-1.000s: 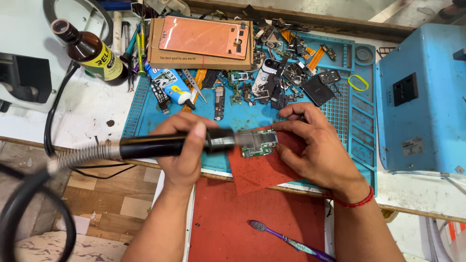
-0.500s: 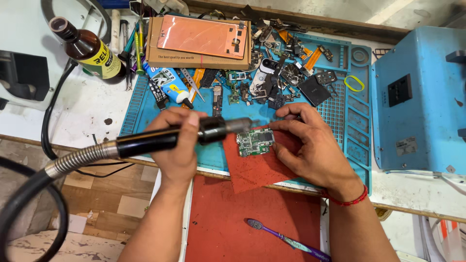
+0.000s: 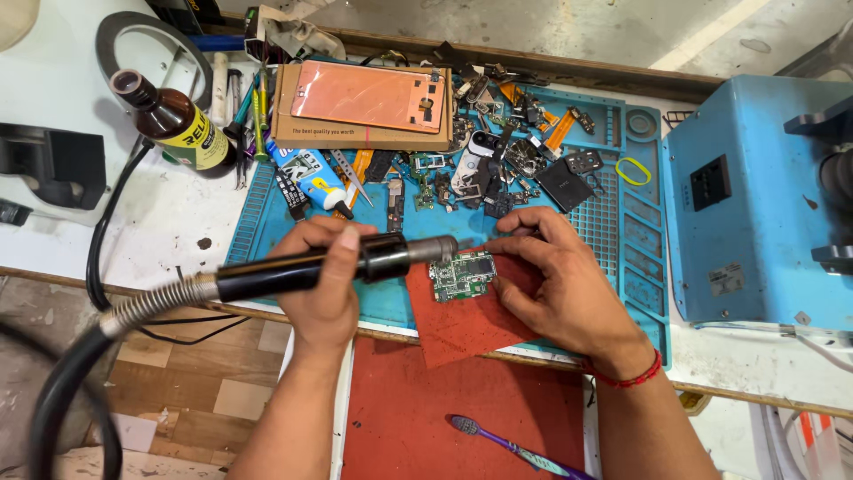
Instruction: The person uses a hot air rework station tool to apply heat to components on a circuit board while holding the board in place on a mat.
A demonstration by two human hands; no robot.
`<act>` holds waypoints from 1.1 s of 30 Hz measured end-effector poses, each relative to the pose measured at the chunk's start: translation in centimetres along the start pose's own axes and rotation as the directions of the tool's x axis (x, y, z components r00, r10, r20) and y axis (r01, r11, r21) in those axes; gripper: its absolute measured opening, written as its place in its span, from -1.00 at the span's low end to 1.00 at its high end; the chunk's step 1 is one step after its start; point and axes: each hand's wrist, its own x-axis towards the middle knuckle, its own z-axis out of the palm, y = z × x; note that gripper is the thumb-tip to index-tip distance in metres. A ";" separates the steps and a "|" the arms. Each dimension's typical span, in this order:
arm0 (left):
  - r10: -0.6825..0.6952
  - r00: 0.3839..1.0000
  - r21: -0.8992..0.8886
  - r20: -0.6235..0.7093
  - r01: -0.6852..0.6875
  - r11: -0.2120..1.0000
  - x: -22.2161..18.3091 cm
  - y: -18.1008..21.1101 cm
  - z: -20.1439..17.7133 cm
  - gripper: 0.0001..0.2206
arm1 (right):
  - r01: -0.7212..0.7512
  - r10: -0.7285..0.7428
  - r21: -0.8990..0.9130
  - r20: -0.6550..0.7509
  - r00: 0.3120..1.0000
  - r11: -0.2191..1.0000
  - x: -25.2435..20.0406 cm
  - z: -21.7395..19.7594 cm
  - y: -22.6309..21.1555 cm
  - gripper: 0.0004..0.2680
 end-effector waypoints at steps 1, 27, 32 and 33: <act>-0.033 0.999 -0.069 -0.036 0.030 0.997 0.2 -0.4 0.0 -0.82 | -0.010 0.010 0.002 -0.001 1.000 1.000 0.0 -0.1 0.2 -0.71; -0.031 0.999 0.045 0.019 0.030 0.999 0.8 -2.3 0.0 -0.81 | -0.013 0.013 0.006 0.029 1.000 1.000 0.2 -0.4 -0.5 -0.72; -0.042 0.999 0.069 -0.034 0.045 0.997 0.5 -2.3 -0.3 -0.86 | 0.026 -0.026 0.008 -0.008 1.000 1.000 0.2 0.0 0.0 -0.73; -0.048 0.995 0.090 -0.089 0.056 0.994 0.3 -2.2 -0.1 -0.88 | 0.034 -0.034 0.007 -0.012 0.999 0.999 0.1 0.0 0.0 -0.72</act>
